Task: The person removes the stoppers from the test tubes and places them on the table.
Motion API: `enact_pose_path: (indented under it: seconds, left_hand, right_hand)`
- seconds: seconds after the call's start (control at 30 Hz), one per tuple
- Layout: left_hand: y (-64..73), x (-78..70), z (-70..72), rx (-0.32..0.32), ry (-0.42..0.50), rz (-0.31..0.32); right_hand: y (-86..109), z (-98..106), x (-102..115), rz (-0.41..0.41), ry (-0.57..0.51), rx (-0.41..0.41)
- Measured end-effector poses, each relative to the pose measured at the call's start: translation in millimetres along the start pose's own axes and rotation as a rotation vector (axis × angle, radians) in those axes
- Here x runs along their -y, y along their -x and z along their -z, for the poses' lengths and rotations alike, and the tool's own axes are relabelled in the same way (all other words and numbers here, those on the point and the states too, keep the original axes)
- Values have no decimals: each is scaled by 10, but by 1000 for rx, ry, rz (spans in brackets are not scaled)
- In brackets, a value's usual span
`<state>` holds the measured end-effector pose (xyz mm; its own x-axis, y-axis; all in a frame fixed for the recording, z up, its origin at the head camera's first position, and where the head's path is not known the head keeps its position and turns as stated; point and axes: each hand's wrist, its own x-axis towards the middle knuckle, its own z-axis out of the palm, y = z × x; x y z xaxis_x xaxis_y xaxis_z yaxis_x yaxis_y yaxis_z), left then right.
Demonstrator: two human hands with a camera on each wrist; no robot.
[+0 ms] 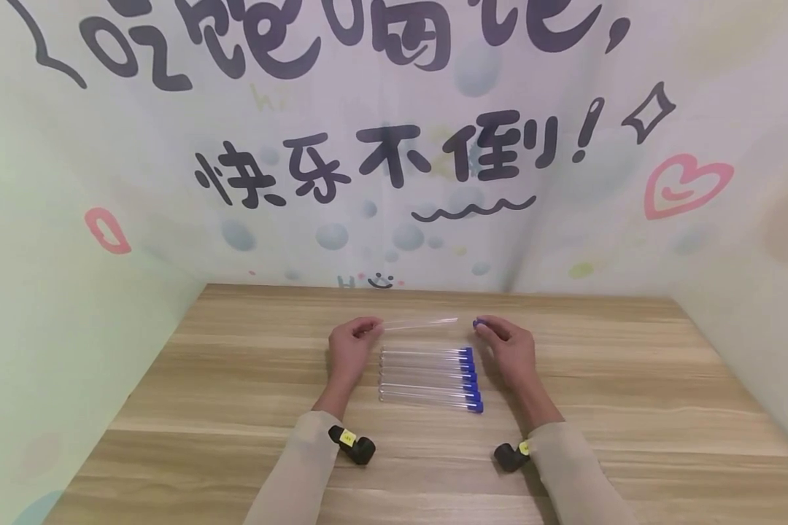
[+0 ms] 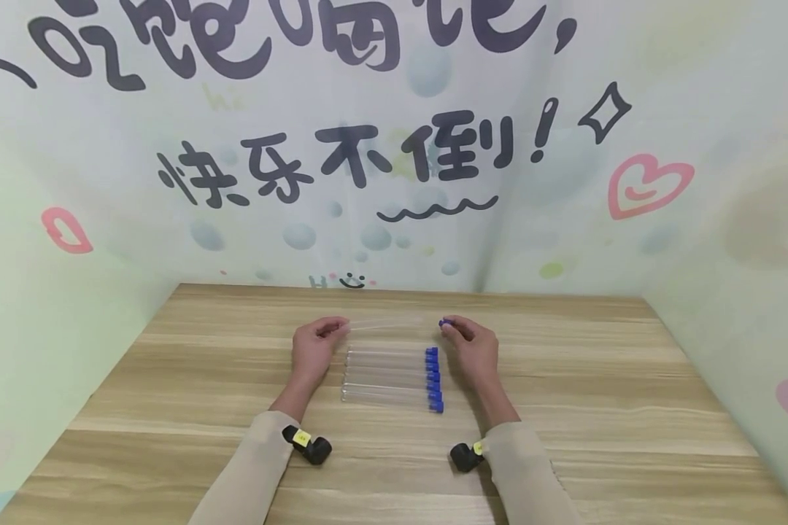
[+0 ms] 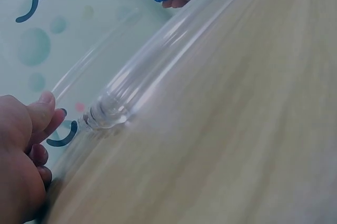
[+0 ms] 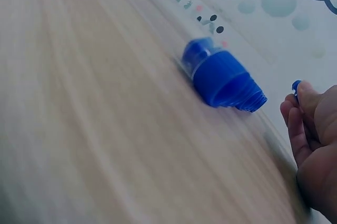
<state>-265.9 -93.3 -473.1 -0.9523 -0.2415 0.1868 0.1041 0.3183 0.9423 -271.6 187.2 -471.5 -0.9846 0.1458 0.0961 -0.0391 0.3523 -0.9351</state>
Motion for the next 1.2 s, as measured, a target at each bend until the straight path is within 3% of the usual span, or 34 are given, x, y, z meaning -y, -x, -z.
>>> enact_pose_path:
  seconds: [0.4, 0.83, 1.2]
  left_hand:
    - [-26, 44, -43, -5, -65, -6]
    - [-77, 41, -122, -13, -176, -13]
    - [-140, 19, -184, -20, -344, -47]
  right_hand:
    - [-83, -37, -77, 120, 191, -29]
    - [-129, -32, -30, 32, 285, 24]
    - [-150, -43, -24, 45, 317, 44]
